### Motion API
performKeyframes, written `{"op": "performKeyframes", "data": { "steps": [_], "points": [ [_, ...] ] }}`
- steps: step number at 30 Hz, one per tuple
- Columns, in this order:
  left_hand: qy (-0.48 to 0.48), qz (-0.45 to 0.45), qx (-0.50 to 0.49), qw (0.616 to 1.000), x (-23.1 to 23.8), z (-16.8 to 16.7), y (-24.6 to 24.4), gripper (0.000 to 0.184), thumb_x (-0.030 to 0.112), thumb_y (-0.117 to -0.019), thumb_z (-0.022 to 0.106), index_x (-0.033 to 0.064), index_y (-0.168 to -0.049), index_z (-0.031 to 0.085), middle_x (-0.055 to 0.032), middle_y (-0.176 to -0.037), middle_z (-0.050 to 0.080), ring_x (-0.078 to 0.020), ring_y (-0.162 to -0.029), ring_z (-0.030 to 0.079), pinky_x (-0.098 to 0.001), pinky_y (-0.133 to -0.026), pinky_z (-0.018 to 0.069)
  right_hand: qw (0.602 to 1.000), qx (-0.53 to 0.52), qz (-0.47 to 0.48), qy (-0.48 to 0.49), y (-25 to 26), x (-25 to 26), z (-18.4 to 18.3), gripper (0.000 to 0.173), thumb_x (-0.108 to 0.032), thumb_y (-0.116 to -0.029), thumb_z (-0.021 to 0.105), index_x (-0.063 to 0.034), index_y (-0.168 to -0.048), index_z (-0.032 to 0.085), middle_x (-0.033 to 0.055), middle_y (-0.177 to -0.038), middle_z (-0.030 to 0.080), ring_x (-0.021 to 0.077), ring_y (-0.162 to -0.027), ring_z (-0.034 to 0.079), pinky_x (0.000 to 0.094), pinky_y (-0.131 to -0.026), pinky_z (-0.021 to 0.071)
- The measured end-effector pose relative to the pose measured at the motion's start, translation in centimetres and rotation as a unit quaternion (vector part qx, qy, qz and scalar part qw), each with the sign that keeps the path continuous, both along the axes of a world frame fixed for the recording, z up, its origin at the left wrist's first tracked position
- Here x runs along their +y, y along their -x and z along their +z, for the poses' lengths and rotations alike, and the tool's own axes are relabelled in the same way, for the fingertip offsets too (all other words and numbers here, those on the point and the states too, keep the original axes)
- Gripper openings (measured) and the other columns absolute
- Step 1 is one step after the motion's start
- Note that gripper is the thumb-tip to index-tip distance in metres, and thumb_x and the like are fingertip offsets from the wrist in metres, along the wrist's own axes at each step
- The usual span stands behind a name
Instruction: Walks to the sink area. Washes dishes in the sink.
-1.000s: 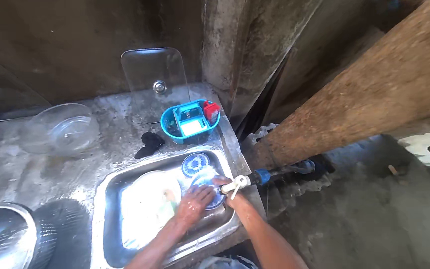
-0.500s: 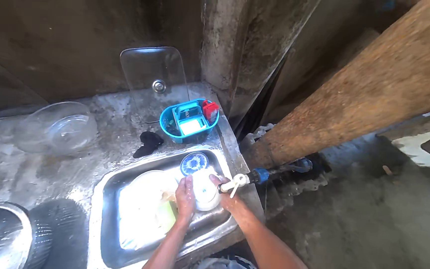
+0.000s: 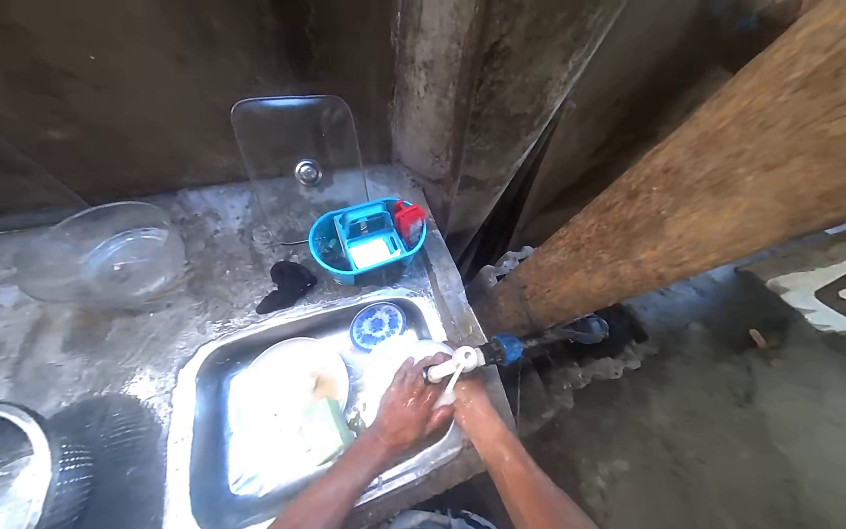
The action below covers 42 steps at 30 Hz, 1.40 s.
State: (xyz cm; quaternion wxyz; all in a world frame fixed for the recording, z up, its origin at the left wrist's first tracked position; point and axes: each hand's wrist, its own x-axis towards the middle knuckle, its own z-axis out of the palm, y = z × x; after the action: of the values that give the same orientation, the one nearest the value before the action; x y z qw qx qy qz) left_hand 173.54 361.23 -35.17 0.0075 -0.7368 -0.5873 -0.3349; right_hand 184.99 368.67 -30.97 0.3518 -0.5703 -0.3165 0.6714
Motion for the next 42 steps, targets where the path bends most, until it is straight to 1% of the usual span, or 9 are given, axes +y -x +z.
{"op": "performKeyframes", "data": {
  "steps": [3,7,9,15,26,31,36,40,42],
  "points": [
    [-0.015,-0.082,-0.019,0.996,-0.4,-0.3,3.7,0.033,0.006,-0.0918,0.061,0.0130,-0.123,0.070,-0.0131,-0.129,0.069,-0.0323,-0.127,0.062,-0.0509,-0.111,0.0467,0.998,0.048,0.015,0.049,0.1,0.4,-1.4,0.024,0.002,-0.0981,0.058,0.0028,-0.122,0.060,0.0140,-0.103,0.068,0.0194,-0.092,0.068,0.0372,-0.081,0.0597],
    [-0.032,0.033,-0.103,0.994,0.0,0.2,4.7,0.034,-0.006,-0.0840,0.060,-0.0005,-0.116,0.071,-0.0162,-0.110,0.074,-0.0301,-0.101,0.073,-0.0416,-0.087,0.0611,0.995,0.055,0.015,0.082,1.2,0.3,-1.3,0.032,-0.030,-0.1121,0.040,-0.0050,-0.122,0.056,0.0098,-0.094,0.065,0.0194,-0.079,0.066,0.0376,-0.065,0.0575],
    [-0.009,0.145,-0.195,0.970,0.4,0.9,4.5,0.027,0.001,-0.0960,0.059,-0.0080,-0.120,0.067,-0.0208,-0.108,0.074,-0.0302,-0.097,0.075,-0.0424,-0.086,0.0618,0.995,-0.015,0.087,0.037,1.2,0.1,-2.1,0.030,-0.026,-0.1123,0.040,-0.0035,-0.127,0.054,0.0105,-0.099,0.062,0.0194,-0.076,0.064,0.0358,-0.058,0.0560],
    [0.113,0.384,-0.463,0.791,1.5,1.7,3.3,0.039,0.026,-0.1108,0.044,-0.0047,-0.106,0.066,-0.0159,-0.087,0.068,-0.0220,-0.082,0.069,-0.0430,-0.081,0.0569,0.958,-0.193,0.178,-0.116,3.0,-2.1,-1.5,0.057,-0.024,-0.1010,0.066,-0.0007,-0.149,0.046,0.0206,-0.140,0.059,0.0237,-0.130,0.058,0.0397,-0.112,0.0466],
    [0.457,0.015,-0.202,0.866,4.8,3.5,7.6,0.048,0.047,-0.1069,0.047,0.0028,-0.110,0.066,-0.0184,-0.099,0.069,-0.0344,-0.098,0.067,-0.0565,-0.092,0.0508,0.903,-0.210,0.354,-0.126,-0.3,2.0,-1.8,0.027,-0.007,-0.0995,0.060,0.0017,-0.124,0.066,0.0122,-0.117,0.070,0.0113,-0.110,0.064,0.0293,-0.102,0.0502],
    [0.359,0.130,-0.299,0.875,3.1,3.5,6.0,0.039,0.031,-0.1099,0.045,0.0003,-0.118,0.067,-0.0182,-0.102,0.071,-0.0306,-0.099,0.070,-0.0508,-0.095,0.0534,0.955,-0.152,0.209,-0.147,0.7,1.1,-2.6,0.026,-0.016,-0.1020,0.062,0.0028,-0.118,0.068,0.0111,-0.108,0.072,0.0101,-0.101,0.067,0.0290,-0.096,0.0542],
    [0.198,0.358,-0.486,0.772,0.4,2.0,0.7,0.033,0.018,-0.1095,0.046,-0.0075,-0.127,0.056,-0.0214,-0.104,0.068,-0.0266,-0.093,0.069,-0.0450,-0.088,0.0573,0.975,-0.139,0.072,-0.160,2.4,-1.0,-3.6,0.027,-0.017,-0.1032,0.060,0.0047,-0.119,0.065,0.0142,-0.108,0.071,0.0129,-0.102,0.067,0.0301,-0.095,0.0548],
    [0.155,0.343,-0.627,0.682,-0.6,2.0,-1.8,0.041,0.016,-0.1085,0.049,-0.0024,-0.144,0.037,-0.0173,-0.102,0.065,-0.0189,-0.062,0.068,-0.0341,-0.051,0.0602,0.981,-0.144,0.053,-0.121,3.3,-2.3,-2.5,0.038,-0.014,-0.1052,0.057,0.0087,-0.135,0.055,0.0209,-0.128,0.064,0.0173,-0.120,0.062,0.0304,-0.107,0.0488],
    [0.168,0.371,-0.597,0.692,-0.2,1.2,-0.5,0.034,0.022,-0.1100,0.046,-0.0054,-0.130,0.053,-0.0175,-0.101,0.068,-0.0202,-0.080,0.070,-0.0387,-0.073,0.0607,0.970,-0.190,0.124,-0.088,2.8,-2.7,-1.1,0.044,-0.017,-0.1019,0.064,0.0080,-0.136,0.054,0.0206,-0.128,0.065,0.0191,-0.118,0.063,0.0319,-0.104,0.0506]
  ]
}}
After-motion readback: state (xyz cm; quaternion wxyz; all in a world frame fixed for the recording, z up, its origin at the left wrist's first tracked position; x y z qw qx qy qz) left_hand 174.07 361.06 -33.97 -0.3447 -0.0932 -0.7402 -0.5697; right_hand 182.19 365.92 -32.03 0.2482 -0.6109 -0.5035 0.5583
